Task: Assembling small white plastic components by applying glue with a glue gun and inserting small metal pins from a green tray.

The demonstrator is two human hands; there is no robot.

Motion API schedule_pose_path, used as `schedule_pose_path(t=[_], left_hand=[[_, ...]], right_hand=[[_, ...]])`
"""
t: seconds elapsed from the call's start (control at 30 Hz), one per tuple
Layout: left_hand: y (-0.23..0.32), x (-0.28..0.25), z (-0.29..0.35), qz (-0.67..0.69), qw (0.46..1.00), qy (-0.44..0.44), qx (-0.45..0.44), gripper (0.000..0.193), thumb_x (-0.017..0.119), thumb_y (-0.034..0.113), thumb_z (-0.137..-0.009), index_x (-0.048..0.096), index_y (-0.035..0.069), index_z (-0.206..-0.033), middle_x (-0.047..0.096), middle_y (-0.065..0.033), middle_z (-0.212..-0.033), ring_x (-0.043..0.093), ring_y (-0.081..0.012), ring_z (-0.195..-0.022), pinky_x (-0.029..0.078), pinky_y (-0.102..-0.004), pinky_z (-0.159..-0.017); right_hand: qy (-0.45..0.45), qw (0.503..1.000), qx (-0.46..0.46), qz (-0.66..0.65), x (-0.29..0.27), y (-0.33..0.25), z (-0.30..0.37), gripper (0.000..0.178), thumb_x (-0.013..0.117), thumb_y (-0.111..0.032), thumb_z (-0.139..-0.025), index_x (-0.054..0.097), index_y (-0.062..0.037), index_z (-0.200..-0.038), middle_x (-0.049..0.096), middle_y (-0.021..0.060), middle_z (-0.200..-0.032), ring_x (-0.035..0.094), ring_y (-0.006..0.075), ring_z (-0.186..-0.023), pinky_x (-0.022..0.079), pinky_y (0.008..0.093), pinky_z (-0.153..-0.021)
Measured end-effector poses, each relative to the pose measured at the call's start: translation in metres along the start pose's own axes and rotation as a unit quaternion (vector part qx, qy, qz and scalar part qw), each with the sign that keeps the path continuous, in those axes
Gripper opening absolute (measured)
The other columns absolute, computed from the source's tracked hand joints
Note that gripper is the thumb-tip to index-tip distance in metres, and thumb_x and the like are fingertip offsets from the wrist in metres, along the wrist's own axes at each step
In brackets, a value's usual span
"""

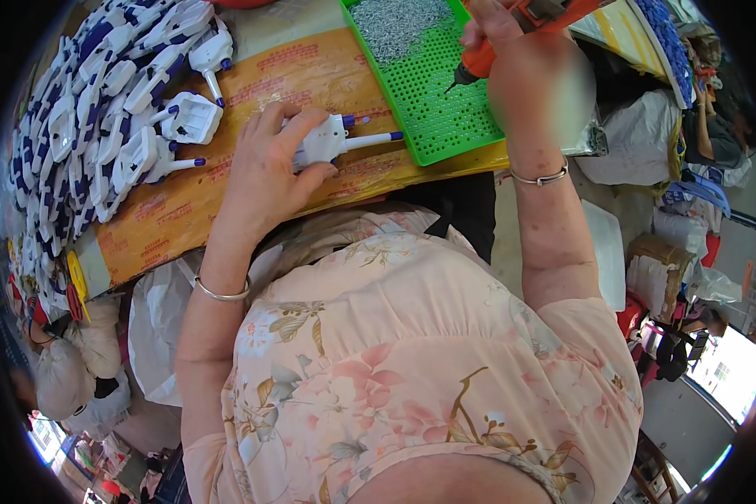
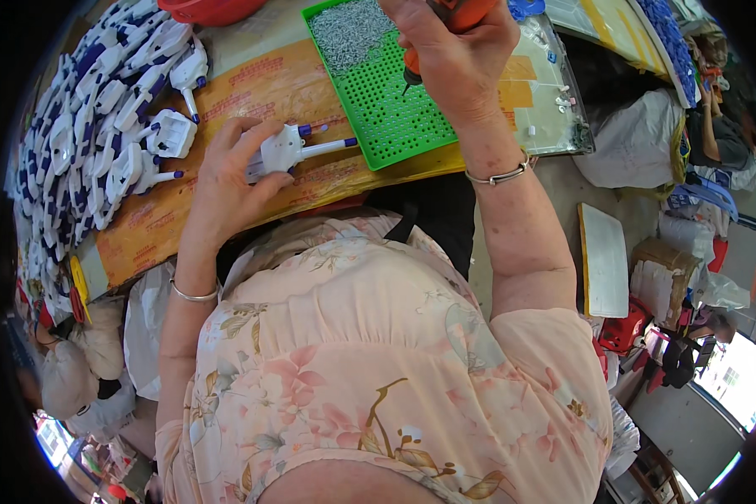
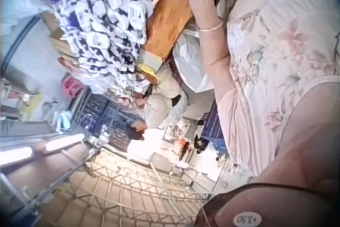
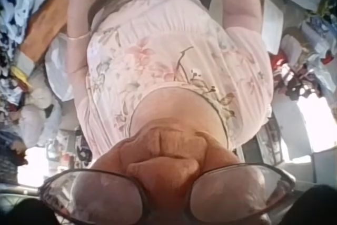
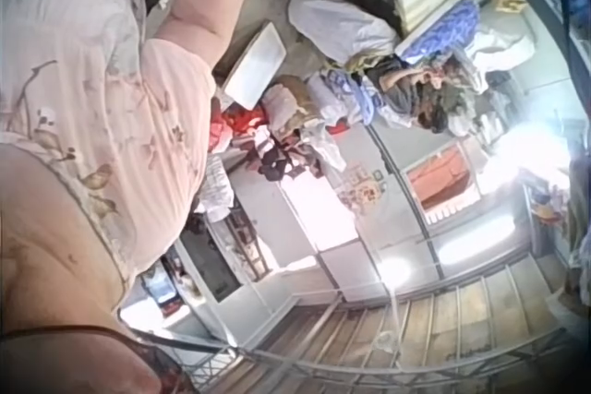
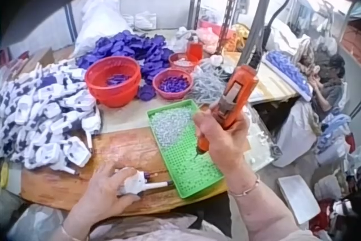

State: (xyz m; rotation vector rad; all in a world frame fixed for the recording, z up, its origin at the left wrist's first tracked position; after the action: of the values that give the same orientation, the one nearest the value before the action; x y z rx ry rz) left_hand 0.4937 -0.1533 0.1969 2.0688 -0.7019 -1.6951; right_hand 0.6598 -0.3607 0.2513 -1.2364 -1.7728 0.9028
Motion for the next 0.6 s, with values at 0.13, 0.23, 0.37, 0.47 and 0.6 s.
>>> schedule_pose_path(t=[0.13, 0.23, 0.37, 0.47, 0.6], left_hand=[[-0.005, 0.002, 0.002, 0.022, 1.000, -0.002, -0.011, 0.059, 0.085, 0.011, -0.067, 0.065, 0.011, -0.122, 0.061, -0.0143, -0.115, 0.058, -0.0379, -0.109, 0.047, -0.0469, -0.095], [-0.003, -0.001, 0.001, 0.035, 0.999, 0.000, -0.015, 0.059, 0.085, 0.012, -0.066, 0.065, 0.010, -0.121, 0.061, -0.0143, -0.112, 0.058, -0.0371, -0.108, 0.048, -0.0456, -0.094], [-0.004, -0.001, 0.001, 0.046, 0.999, 0.002, -0.016, 0.059, 0.086, 0.013, -0.064, 0.066, 0.009, -0.120, 0.061, -0.0142, -0.110, 0.058, -0.0360, -0.107, 0.049, -0.0444, -0.092], [-0.004, -0.001, 0.000, 0.050, 0.999, -0.007, -0.016, 0.059, 0.085, 0.014, -0.065, 0.067, 0.009, -0.120, 0.060, -0.0142, -0.109, 0.058, -0.0358, -0.106, 0.049, -0.0443, -0.092], [-0.006, 0.000, 0.001, 0.047, 0.999, -0.012, -0.025, 0.058, 0.085, 0.015, -0.066, 0.069, 0.011, -0.122, 0.060, -0.0143, -0.107, 0.058, -0.0355, -0.105, 0.049, -0.0441, -0.091]], right_hand=[[-0.044, 0.978, -0.127, 0.159, 0.019, -0.040, 0.009, 0.015, 0.073, 0.000, -0.088, 0.060, -0.0038, -0.095, 0.064, 0.0037, -0.076, 0.061, 0.0114, -0.061, 0.049, 0.0258, -0.055], [0.056, 0.985, 0.059, 0.151, -0.005, 0.007, 0.001, 0.015, 0.073, 0.000, -0.088, 0.060, -0.0037, -0.095, 0.064, 0.0038, -0.078, 0.061, 0.0113, -0.062, 0.050, 0.0259, -0.056], [-0.011, 0.999, -0.012, -0.045, 0.006, 0.007, -0.001, 0.015, 0.073, 0.000, -0.088, 0.060, -0.0039, -0.094, 0.064, 0.0036, -0.077, 0.061, 0.0112, -0.062, 0.050, 0.0256, -0.056], [-0.119, 0.926, -0.106, -0.342, 0.018, -0.003, -0.004, 0.015, 0.073, 0.000, -0.088, 0.059, -0.0039, -0.094, 0.063, 0.0036, -0.077, 0.061, 0.0111, -0.063, 0.049, 0.0253, -0.056], [-0.027, 1.000, -0.005, 0.012, 0.007, -0.005, -0.003, 0.014, 0.072, -0.001, -0.089, 0.059, -0.0033, -0.095, 0.063, 0.0038, -0.076, 0.061, 0.0119, -0.063, 0.049, 0.0265, -0.056]])
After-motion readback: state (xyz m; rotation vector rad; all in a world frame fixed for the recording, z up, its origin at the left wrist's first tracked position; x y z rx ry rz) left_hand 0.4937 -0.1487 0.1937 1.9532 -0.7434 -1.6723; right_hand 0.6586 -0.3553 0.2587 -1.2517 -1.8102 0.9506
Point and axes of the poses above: each hand's wrist, its own z-axis away from the middle knuckle, its own x-axis out of the palm, y = z × x, the point moved 10 cm from there along -z, towards the middle knuckle
